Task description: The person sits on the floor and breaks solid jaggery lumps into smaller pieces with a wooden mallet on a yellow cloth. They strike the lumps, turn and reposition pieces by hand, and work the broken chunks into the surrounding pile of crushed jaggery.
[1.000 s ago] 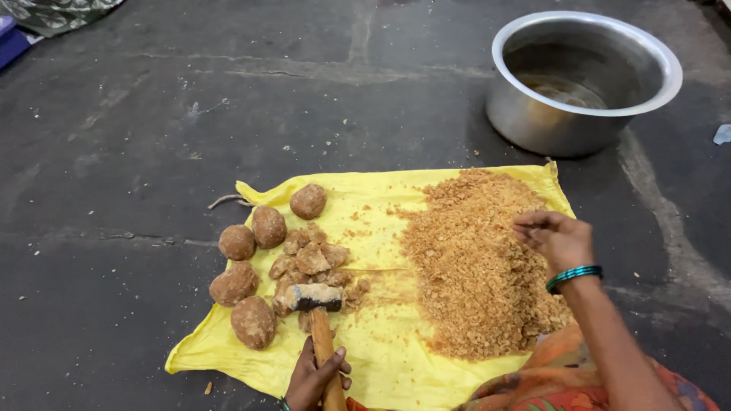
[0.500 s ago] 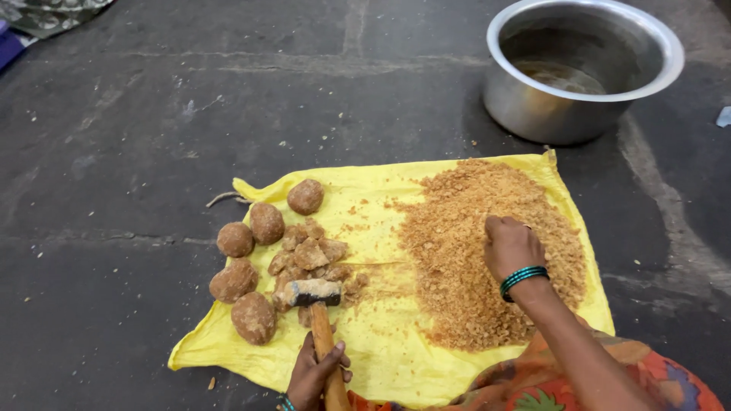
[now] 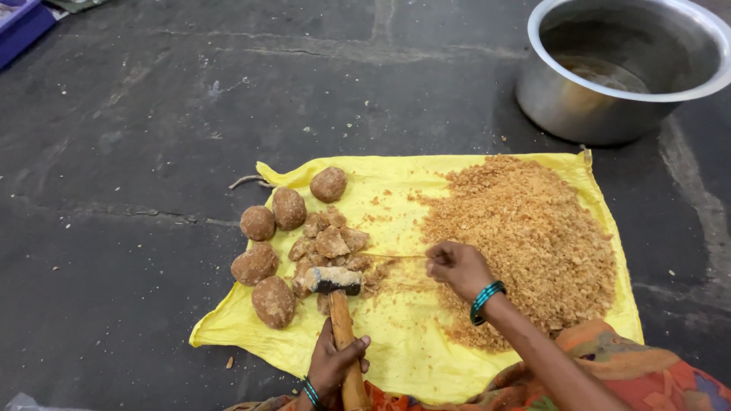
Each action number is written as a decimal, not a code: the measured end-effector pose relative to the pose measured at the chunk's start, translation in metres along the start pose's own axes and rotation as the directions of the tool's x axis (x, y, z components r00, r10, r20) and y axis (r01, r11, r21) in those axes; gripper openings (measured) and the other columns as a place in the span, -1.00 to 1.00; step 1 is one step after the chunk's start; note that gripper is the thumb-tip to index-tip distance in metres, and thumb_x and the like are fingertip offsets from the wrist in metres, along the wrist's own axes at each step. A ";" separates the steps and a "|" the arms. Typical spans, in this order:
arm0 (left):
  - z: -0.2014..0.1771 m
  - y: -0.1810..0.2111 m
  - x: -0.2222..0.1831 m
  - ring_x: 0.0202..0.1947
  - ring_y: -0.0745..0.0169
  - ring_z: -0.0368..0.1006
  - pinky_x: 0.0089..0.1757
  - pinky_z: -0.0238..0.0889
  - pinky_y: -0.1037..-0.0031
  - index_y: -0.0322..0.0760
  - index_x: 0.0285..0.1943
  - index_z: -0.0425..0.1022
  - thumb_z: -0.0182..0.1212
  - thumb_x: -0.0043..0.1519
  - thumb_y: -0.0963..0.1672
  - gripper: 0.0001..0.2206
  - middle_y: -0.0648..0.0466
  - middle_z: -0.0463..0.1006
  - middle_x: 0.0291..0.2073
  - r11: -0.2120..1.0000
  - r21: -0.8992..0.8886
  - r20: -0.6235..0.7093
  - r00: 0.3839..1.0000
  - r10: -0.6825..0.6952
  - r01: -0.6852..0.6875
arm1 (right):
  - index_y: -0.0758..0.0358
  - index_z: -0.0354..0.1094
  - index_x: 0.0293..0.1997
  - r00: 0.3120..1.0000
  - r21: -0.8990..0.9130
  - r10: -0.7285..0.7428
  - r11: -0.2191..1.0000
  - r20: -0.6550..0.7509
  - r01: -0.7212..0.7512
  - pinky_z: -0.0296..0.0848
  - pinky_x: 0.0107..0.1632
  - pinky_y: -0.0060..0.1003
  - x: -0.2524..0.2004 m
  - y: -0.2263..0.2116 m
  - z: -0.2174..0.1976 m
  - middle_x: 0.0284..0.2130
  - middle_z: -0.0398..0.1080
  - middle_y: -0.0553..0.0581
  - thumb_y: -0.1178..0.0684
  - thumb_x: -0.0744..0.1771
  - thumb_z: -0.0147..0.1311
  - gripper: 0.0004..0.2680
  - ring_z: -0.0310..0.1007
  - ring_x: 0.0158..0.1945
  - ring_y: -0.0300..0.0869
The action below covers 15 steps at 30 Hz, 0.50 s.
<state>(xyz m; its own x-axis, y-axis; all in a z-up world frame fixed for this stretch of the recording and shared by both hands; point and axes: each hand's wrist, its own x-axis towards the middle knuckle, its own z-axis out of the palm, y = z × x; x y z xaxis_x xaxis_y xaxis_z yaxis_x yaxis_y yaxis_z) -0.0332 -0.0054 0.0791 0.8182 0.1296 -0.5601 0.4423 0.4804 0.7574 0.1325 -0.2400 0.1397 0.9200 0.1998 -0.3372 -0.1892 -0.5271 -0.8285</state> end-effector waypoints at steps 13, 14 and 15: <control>0.028 0.030 0.004 -0.64 0.00 0.43 -0.55 0.31 0.22 -0.28 0.52 -0.08 0.37 -0.11 -0.28 -0.06 -0.10 0.52 -0.43 0.973 0.231 -0.105 0.994 0.025 0.000 | 0.22 0.52 -0.19 0.966 0.107 0.096 0.986 0.241 -0.125 0.50 -0.06 -0.30 0.015 0.033 0.013 -0.25 0.53 0.07 -0.06 0.34 0.08 -0.82 0.47 -0.19 -0.24; 0.036 0.027 0.010 -0.64 0.00 0.43 -0.55 0.31 0.22 -0.28 0.52 -0.08 0.37 -0.11 -0.28 -0.06 -0.10 0.52 -0.43 0.973 0.231 -0.110 0.993 0.030 -0.004 | 0.22 0.52 -0.19 0.965 0.108 0.091 0.987 0.246 -0.120 0.50 -0.06 -0.30 0.013 0.033 0.017 -0.25 0.53 0.07 -0.06 0.34 0.08 -0.82 0.47 -0.19 -0.24; 0.041 0.024 0.015 -0.54 0.03 0.51 -0.49 0.42 0.25 -0.39 0.42 0.07 0.43 -0.15 -0.23 -0.13 -0.03 0.53 -0.37 0.895 0.418 -0.077 0.975 0.209 -0.159 | 0.26 0.49 -0.18 0.938 0.227 0.112 0.955 0.327 -0.193 0.50 -0.09 -0.28 0.011 0.031 0.023 -0.26 0.53 0.13 -0.14 0.37 0.03 -0.74 0.45 -0.21 -0.20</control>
<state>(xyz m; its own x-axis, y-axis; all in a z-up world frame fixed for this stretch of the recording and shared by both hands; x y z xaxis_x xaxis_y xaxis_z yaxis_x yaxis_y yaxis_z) 0.0050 -0.0280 0.1023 0.8618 0.2934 -0.4137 0.4193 0.0468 0.9066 0.1288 -0.2352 0.0999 0.7298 0.3990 -0.5552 -0.4358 -0.3543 -0.8274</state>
